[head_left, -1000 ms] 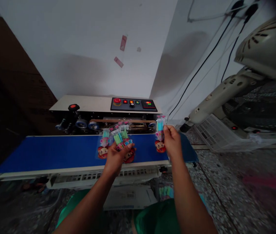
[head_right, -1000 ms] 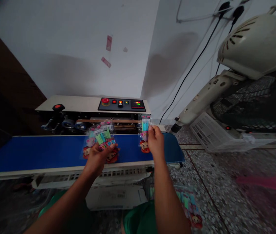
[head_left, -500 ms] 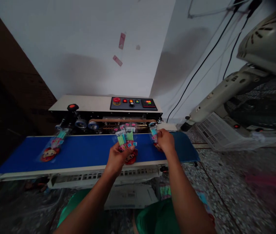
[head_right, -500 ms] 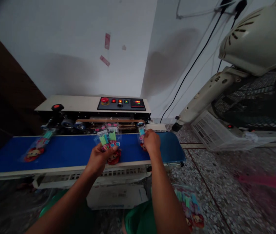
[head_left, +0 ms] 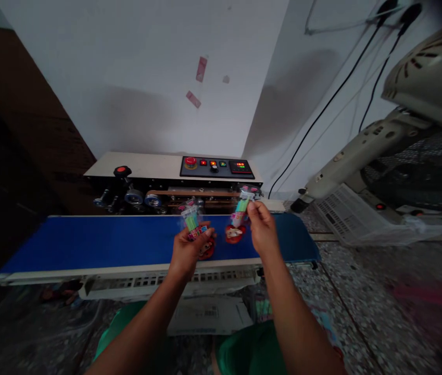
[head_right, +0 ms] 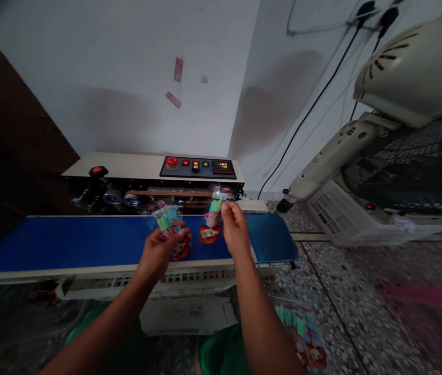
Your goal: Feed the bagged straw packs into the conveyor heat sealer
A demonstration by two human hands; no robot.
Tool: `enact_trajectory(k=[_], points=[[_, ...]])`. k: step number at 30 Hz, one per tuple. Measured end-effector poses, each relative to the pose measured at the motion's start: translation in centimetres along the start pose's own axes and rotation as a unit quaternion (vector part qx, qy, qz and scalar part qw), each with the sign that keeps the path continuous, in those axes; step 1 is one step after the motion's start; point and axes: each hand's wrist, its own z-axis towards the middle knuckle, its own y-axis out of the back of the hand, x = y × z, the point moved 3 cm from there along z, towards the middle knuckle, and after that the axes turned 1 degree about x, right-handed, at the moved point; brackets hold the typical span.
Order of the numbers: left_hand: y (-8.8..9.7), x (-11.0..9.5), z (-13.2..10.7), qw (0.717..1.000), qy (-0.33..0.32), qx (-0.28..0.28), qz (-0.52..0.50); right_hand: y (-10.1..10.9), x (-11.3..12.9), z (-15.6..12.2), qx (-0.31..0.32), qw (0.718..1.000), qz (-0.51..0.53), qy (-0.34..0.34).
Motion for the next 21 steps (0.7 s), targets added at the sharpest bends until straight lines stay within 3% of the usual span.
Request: enact_trajectory(k=[4,8,12,16,19,21], points=[[-0.1,-0.1,-0.1,1.0,0.028,0.004,0.001,5.3,-2.3,1.6,-0.101,0.975,-0.195,-0.025],[-0.6,0.0,-0.2,0.999,0.041,0.019,0.008,8.0,-4.7,2.6,-0.111,0.928,-0.345,-0.086],[-0.8,0.2,-0.3,0.998,0.047,0.038,0.016,6.8,-5.3,3.1,-0.069,0.893,-0.429,-0.114],[-0.8,0.4,-0.5,0.997,0.06,0.051,0.025,4.2,-4.9,3.5,-0.022,0.884,-0.456,-0.096],[-0.8,0.4,-0.5,0.995,0.077,0.056,0.03,2.6,-3.8,3.2,-0.005,0.899,-0.434,-0.062],[-0.8,0.4,-0.5,0.996,0.074,0.053,0.026,1.5,-2.4,2.4,0.001,0.935,-0.353,-0.028]])
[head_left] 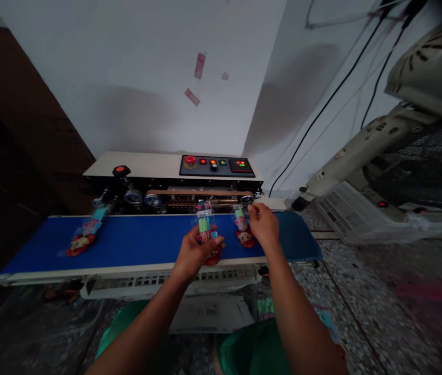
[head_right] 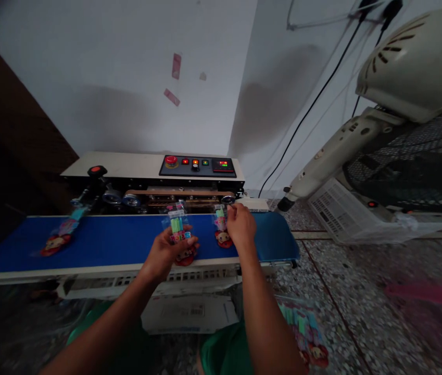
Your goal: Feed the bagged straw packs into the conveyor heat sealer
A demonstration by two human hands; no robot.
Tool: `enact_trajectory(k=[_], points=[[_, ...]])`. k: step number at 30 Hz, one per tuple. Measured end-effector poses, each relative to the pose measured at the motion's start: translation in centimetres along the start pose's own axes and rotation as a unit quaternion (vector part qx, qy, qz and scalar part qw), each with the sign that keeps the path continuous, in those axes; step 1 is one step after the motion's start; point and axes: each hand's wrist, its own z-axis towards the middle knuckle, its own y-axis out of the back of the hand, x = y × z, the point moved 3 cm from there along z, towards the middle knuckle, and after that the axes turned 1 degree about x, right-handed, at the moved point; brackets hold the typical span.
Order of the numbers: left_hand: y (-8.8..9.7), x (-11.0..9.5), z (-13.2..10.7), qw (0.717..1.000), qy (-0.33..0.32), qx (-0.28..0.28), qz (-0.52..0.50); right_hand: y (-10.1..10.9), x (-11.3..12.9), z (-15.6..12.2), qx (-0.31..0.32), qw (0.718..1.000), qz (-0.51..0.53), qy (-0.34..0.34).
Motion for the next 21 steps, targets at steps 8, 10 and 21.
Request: enact_trajectory(k=[8,10,21], points=[[0.0,-0.4,0.2,0.995,-0.093,0.017,0.026,-1.1,6.8,-5.4,0.189,0.891,0.397,0.115],[-0.1,-0.3,0.1,0.997,-0.072,0.031,0.017,-0.5,6.1,-5.0,0.1,0.907,0.396,0.1],[-0.3,-0.7,-0.1,0.998,-0.049,0.037,0.034,2.9,-4.9,0.3,-0.04,0.992,-0.074,-0.094]])
